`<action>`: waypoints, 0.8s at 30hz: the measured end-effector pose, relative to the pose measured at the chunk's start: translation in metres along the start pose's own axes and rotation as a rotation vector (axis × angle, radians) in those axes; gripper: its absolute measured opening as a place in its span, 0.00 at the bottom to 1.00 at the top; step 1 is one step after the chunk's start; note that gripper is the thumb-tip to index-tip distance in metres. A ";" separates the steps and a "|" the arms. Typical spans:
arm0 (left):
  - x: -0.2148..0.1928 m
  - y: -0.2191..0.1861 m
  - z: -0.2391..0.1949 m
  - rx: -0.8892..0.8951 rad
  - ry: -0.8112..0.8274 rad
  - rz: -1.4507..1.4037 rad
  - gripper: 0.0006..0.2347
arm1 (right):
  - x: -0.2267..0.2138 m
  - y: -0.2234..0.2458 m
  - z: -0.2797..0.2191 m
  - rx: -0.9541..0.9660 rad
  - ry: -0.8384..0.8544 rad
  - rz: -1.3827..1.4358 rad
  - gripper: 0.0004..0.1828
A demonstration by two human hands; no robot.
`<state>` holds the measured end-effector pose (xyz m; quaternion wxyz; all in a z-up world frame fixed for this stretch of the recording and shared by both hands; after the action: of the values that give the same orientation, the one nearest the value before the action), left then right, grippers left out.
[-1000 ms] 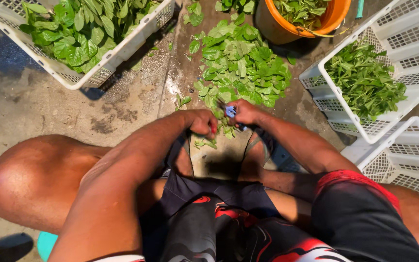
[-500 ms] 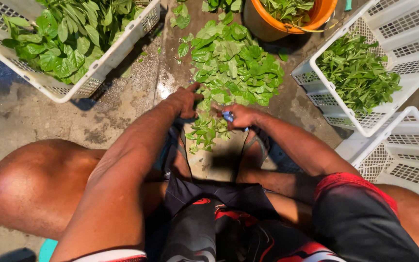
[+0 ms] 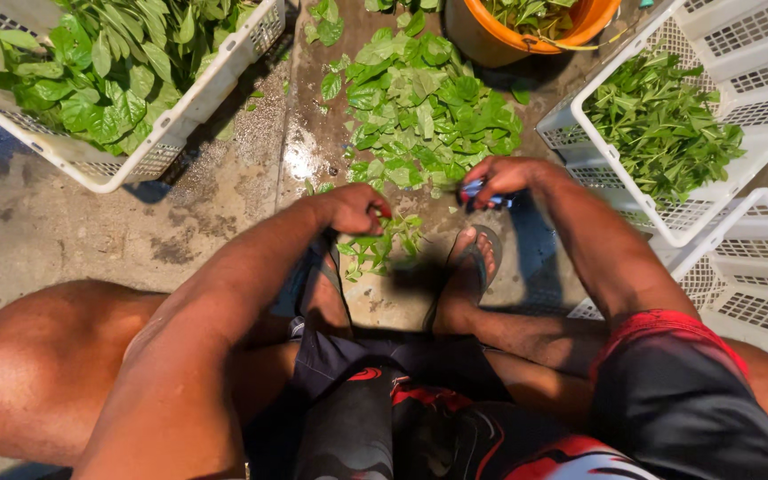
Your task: The person sits on the floor and uses shears to cut leaves from stems. They place the cut leaves into a white basket and the stems into an orange bucket. The process is repeated continuously throughout the clip.
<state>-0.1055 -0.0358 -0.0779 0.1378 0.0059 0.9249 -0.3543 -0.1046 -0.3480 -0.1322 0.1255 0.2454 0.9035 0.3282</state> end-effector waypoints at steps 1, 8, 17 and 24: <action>0.003 0.004 -0.001 -0.010 0.106 -0.014 0.22 | -0.008 -0.006 -0.006 -0.025 -0.023 0.010 0.21; 0.030 0.036 -0.001 -0.297 0.543 -0.185 0.15 | -0.048 -0.037 -0.057 0.188 -0.714 -0.341 0.30; -0.088 0.047 -0.018 -0.361 -0.502 0.210 0.30 | -0.037 -0.056 -0.047 0.093 -0.946 -0.302 0.82; -0.074 0.007 -0.017 -0.415 -0.585 0.144 0.55 | -0.037 -0.058 -0.019 -0.039 -0.979 -0.263 0.97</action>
<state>-0.0379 -0.0129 -0.0510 0.4194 -0.0586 0.8958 -0.1351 -0.1015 -0.4158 -0.1539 0.5792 0.2521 0.7557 0.1731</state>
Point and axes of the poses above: each hand's wrist, its own z-axis towards the middle knuckle, its own x-axis out of the palm, y = z × x, the point moved 6 cm from there along z, towards the middle knuckle, and after that the axes turned 6 degrees about -x, right-handed, at the moved point
